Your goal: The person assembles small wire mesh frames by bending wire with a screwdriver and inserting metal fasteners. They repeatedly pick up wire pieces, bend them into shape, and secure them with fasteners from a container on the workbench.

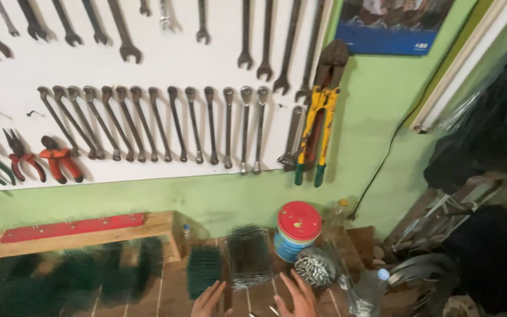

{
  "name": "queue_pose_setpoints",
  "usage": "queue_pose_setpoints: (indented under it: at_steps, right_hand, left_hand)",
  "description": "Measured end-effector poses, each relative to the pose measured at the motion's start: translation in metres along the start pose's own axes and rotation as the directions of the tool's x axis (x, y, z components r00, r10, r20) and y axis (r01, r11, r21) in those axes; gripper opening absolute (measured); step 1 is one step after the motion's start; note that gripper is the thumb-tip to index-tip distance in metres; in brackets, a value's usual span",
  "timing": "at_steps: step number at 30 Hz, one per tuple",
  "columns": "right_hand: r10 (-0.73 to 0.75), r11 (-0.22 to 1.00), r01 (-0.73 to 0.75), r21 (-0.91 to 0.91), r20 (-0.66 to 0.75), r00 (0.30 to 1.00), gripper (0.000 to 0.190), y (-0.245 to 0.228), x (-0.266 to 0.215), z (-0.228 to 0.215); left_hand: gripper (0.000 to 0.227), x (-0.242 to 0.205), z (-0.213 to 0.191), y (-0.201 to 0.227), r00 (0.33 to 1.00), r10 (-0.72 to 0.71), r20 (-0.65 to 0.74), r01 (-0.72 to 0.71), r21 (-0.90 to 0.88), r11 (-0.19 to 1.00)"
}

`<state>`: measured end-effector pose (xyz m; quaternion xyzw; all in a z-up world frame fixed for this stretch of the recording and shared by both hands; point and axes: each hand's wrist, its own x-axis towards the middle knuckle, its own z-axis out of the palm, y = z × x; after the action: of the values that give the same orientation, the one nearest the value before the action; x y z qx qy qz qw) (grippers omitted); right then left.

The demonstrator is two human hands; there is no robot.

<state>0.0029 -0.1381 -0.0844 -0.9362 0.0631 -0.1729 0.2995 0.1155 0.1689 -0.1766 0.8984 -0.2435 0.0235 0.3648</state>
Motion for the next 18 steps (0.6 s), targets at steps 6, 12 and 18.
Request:
queue_pose_setpoints:
  at_steps: [6,12,18]
  right_hand:
    - [-0.217,0.976,0.219,-0.011,-0.186,0.958,0.064,0.056,0.002,-0.025]
    - [-0.194,0.981,0.193,-0.019,-0.163,0.967,0.07,0.108,-0.003,-0.029]
    - [-0.044,0.999,0.048,0.018,-0.155,0.987,0.069,0.077,-0.015,-0.073]
  left_hand:
    - [0.08,-0.005,0.039,0.013,0.992,-0.024,-0.12,0.032,0.061,0.998]
    - [0.048,0.038,0.096,-0.049,0.925,0.257,0.279,-0.326,0.237,0.915]
    - [0.054,0.033,0.084,-0.059,0.914,0.36,0.187,-0.399,0.252,0.882]
